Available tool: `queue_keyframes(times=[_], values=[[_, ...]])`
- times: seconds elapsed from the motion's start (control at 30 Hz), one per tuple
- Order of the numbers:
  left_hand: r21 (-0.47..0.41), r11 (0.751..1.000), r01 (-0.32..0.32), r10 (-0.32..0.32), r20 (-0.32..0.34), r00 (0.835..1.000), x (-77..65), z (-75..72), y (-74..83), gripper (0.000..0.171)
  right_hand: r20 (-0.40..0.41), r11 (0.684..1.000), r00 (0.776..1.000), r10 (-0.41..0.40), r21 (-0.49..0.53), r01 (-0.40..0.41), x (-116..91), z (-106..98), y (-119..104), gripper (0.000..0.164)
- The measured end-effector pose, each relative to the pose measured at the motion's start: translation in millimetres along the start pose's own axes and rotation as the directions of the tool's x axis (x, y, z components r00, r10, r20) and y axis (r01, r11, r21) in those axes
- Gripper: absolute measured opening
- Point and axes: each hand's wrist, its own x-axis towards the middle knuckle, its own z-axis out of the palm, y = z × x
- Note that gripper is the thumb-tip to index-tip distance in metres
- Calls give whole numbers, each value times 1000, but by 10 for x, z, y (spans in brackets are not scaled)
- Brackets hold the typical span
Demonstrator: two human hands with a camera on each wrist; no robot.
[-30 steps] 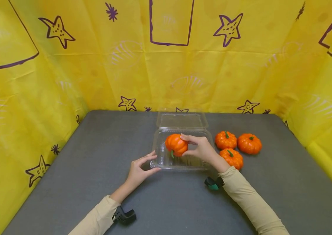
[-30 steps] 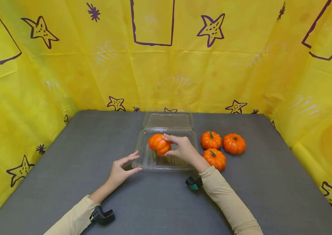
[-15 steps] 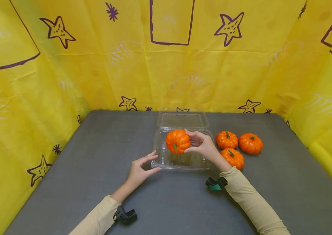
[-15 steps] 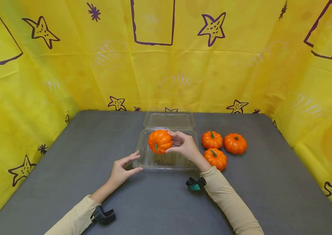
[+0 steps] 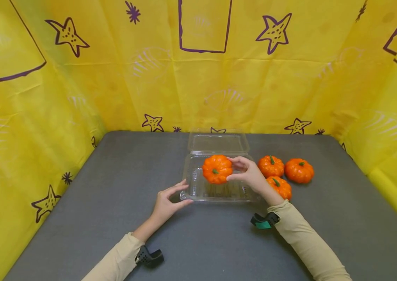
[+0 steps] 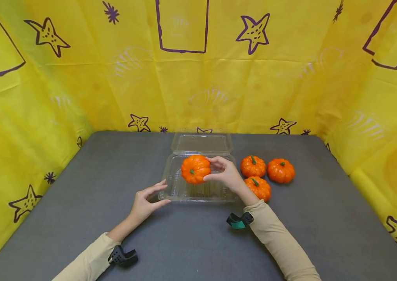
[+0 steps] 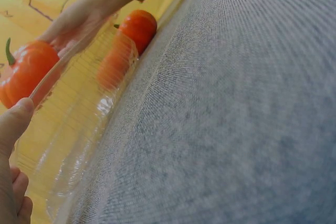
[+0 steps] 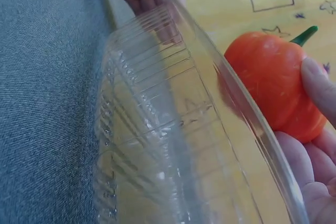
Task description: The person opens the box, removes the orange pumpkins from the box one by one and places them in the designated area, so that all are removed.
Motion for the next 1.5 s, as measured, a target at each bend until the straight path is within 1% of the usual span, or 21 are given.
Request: queue_keyframes(times=[0.13, 0.27, 0.37, 0.47, 0.57, 0.63, 0.7, 0.83, 0.97, 1.03, 1.2, 1.3, 1.37, 1.5], values=[[-2, 1000, -5, 5, 3, 1000, 2, 1, -5, 43, -11, 999, 1000, -1, 32, 1, -44, -45, -1, 38], [3, 1000, -7, 7, 1, 1000, 2, 3, -5, 43, 8, 996, 1000, -16, 87, 15, -79, -86, 13, 34], [3, 1000, -3, 3, 0, 1000, 1, 3, -6, 43, 12, 993, 1000, 3, 115, -4, -106, -110, 15, 35], [1, 1000, 0, 0, -1, 1000, -2, 3, -7, 42, 14, 994, 999, 39, 106, -40, -134, -138, 4, 42], [8, 1000, 0, 0, -2, 1000, -2, 4, -2, 42, 39, 992, 997, 62, 107, -66, -167, -180, -16, 62], [10, 1000, 0, 0, -2, 1000, -2, 5, 3, 42, 71, 993, 995, 64, 90, -70, -195, -223, -32, 74], [10, 1000, -3, 3, -1, 1000, -1, 6, 5, 42, 95, 995, 993, 73, 54, -79, -232, -270, -49, 77], [-1, 1000, 2, -2, -1, 1000, 0, 6, 6, 41, 108, 997, 991, 78, -20, -76, -309, -371, -86, 73], [-3, 1000, 5, -5, 0, 1000, 1, 4, 5, 41, 76, 996, 993, 86, 2, -87, -394, -466, -122, 70], [-6, 1000, 8, -8, 2, 1000, 1, 2, 7, 41, 47, 994, 993, 106, -11, -106, -441, -516, -143, 68], [-11, 1000, 7, -7, 5, 1000, 1, 2, 13, 40, -41, 982, 988, 147, -112, -151, -570, -640, -229, 63], [-9, 1000, 10, -10, 5, 1000, 1, 4, 18, 40, -101, 976, 984, 146, -150, -160, -667, -721, -296, 59], [-13, 1000, 17, -17, 4, 1000, 1, 3, 23, 40, -133, 980, 984, 117, -146, -136, -730, -781, -329, 54], [-18, 999, 31, -31, 3, 1000, 1, -2, 34, 41, -165, 993, 986, 29, -106, -47, -861, -929, -381, 49]])
